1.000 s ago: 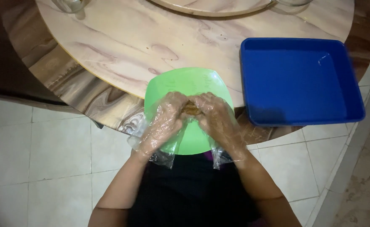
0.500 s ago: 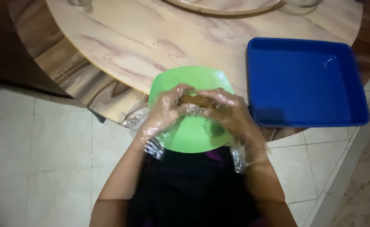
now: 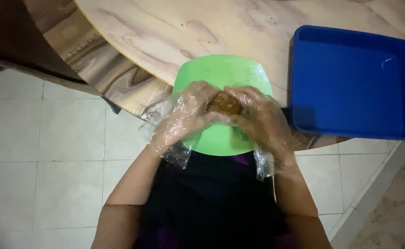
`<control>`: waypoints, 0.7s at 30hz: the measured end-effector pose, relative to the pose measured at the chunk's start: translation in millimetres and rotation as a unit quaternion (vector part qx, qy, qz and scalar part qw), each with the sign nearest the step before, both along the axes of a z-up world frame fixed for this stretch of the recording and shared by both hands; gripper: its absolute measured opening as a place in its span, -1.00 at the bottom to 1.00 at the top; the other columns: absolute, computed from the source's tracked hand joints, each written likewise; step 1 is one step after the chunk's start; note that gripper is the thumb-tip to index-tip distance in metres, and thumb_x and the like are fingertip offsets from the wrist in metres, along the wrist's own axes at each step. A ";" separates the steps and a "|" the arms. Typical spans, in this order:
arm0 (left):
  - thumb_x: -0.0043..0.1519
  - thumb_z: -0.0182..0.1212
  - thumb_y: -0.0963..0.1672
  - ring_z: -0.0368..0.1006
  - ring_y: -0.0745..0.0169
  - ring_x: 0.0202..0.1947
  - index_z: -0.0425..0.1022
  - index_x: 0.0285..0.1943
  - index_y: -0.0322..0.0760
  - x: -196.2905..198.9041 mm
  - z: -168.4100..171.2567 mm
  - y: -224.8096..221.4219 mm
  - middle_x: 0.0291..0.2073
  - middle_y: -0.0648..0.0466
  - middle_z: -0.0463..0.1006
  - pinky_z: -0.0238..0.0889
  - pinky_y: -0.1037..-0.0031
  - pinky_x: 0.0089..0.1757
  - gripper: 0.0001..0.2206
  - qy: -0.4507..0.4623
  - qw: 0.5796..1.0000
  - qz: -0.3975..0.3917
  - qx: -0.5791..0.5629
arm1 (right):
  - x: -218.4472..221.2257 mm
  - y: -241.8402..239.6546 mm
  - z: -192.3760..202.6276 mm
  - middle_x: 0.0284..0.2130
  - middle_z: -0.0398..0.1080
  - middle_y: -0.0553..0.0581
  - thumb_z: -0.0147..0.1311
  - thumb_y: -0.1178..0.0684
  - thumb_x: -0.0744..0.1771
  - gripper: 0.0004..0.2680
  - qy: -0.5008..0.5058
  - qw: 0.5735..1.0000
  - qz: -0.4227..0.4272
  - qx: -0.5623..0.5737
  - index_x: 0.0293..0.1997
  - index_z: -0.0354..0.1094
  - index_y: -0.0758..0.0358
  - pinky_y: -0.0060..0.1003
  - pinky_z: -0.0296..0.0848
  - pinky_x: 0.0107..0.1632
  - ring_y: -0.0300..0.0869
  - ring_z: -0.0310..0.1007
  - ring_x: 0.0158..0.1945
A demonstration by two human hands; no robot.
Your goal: Kneading and shaping a small piece of brown dough or paste on a green plastic mat.
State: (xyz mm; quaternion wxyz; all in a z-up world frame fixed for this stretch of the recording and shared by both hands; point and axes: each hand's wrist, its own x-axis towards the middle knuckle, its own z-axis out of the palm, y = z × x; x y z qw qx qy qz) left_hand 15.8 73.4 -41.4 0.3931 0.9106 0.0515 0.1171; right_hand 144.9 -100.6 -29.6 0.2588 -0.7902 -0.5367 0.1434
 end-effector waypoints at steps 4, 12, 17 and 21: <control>0.01 0.51 0.00 0.50 -0.10 0.03 0.56 0.06 -0.29 8.3 -26.0 3.3 -0.09 -0.08 0.53 0.44 0.13 -0.03 -0.51 0.040 0.998 0.000 0.042 | 1.9 3.9 -10.0 0.04 0.42 0.09 0.36 0.07 0.22 -0.54 -0.011 1.000 -0.016 -0.010 0.27 0.35 0.03 0.10 0.40 0.19 0.07 0.41 0.17; 0.09 0.45 -0.16 0.54 -0.08 -0.13 0.58 -0.24 -0.35 13.4 -12.0 3.8 -0.34 -0.08 0.56 0.41 0.28 -0.09 -0.83 -0.020 0.997 -0.028 -0.071 | 4.4 11.4 -12.1 -0.23 0.39 0.08 0.33 0.22 0.24 -0.73 0.041 0.996 -0.052 0.054 0.01 0.47 0.18 -0.04 0.48 0.03 0.00 0.45 0.00; 0.10 0.42 -0.20 0.57 0.01 -0.27 0.57 -0.33 -0.33 21.1 -9.4 13.3 -0.46 -0.05 0.57 0.41 0.34 -0.16 -0.90 -0.062 0.992 -0.054 -0.098 | 4.8 12.5 -14.2 -0.34 0.38 0.01 0.37 0.23 0.22 -0.81 0.018 0.995 -0.052 0.089 -0.17 0.48 0.13 -0.08 0.48 -0.04 -0.08 0.45 -0.14; 0.16 0.33 -0.22 0.56 0.15 -0.43 0.55 -0.42 -0.28 22.3 -4.6 17.3 -0.57 0.00 0.55 0.42 0.44 -0.26 -0.91 -0.100 0.988 -0.060 -0.103 | 9.8 12.1 -27.6 -0.40 0.38 -0.06 0.39 0.21 0.22 -0.83 -0.021 0.992 -0.044 0.118 -0.26 0.49 0.06 -0.16 0.48 -0.11 -0.10 0.47 -0.20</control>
